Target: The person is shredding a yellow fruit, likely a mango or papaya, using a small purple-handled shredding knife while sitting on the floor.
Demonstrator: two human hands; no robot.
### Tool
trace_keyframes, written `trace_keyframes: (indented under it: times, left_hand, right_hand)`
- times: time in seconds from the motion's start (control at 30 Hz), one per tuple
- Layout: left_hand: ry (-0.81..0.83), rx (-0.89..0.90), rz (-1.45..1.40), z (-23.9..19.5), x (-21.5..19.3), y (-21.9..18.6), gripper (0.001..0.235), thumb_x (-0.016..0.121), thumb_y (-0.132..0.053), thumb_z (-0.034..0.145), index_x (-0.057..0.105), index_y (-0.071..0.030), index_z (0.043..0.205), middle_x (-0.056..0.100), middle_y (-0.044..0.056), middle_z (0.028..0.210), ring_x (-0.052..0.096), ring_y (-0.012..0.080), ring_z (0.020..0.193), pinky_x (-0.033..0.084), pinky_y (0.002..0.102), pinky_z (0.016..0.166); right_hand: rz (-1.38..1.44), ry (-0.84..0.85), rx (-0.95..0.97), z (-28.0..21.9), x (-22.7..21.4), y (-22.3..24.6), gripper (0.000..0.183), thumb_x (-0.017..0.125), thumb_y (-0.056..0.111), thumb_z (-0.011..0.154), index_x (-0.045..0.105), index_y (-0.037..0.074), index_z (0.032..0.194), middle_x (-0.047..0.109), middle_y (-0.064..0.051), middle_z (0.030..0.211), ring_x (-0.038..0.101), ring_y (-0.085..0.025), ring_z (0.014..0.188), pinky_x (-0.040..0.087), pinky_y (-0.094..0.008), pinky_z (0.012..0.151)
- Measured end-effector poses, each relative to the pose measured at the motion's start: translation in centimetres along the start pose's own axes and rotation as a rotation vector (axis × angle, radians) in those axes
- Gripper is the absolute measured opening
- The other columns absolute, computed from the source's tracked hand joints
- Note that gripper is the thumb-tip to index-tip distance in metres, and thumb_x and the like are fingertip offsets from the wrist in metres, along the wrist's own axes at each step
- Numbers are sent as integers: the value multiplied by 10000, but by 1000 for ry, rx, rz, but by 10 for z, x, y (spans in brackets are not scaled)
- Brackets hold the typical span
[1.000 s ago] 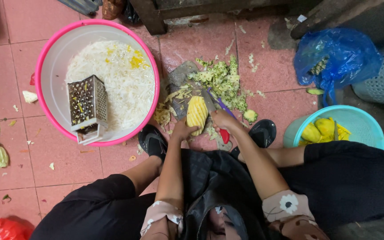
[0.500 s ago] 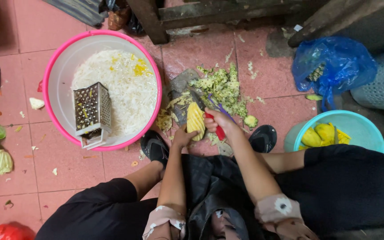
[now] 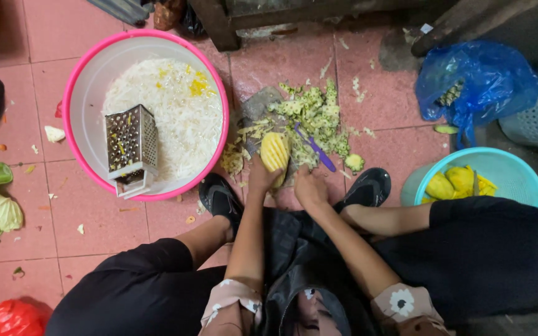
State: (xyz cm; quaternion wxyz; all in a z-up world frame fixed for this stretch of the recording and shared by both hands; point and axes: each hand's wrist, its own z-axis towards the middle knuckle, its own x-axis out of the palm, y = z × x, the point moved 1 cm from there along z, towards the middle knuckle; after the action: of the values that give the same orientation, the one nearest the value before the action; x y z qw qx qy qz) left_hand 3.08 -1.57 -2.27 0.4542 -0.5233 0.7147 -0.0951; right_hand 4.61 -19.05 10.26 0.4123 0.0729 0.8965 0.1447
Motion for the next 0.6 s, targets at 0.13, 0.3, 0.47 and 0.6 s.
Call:
trace_keyframes:
  times: [0.13,0.3,0.47,0.6]
  left_hand:
    - [35,-1,-32,4,2,1,824,837,-386,774,352,-108,1379,570,273,1263,610,519,1163,509,564,1031]
    - [72,110,-70,-3,-12,1,781,817,-372,787,394,-26,1345,646,364,1132,610,559,1132,503,617,969]
    - [54,24,6,5,-1,3,979,873,-470,719,308,-110,1434,612,316,1128,620,531,1143,521,570,984]
    - [63,6,-6,8,6,13,985,864,-461,730,288,-130,1457,588,305,1133,613,534,1152,513,564,995]
  right_hand:
    - [12,35,21,1,19,-5,337,275,345,1073,391,44,1168,723,-316,973,689,-524,1026,515,-630,938]
    - [-114,-13,-22,3,27,-7,258,310,313,1069,402,85,1147,744,-234,911,746,-426,921,588,-553,847]
    - [-87,-6,-9,2,25,0,262,246,275,1063,405,84,1144,747,-247,882,744,-447,908,585,-571,837]
    - [-112,-11,-11,8,20,8,276,229,257,1073,428,92,1170,754,-250,916,753,-403,936,595,-527,858]
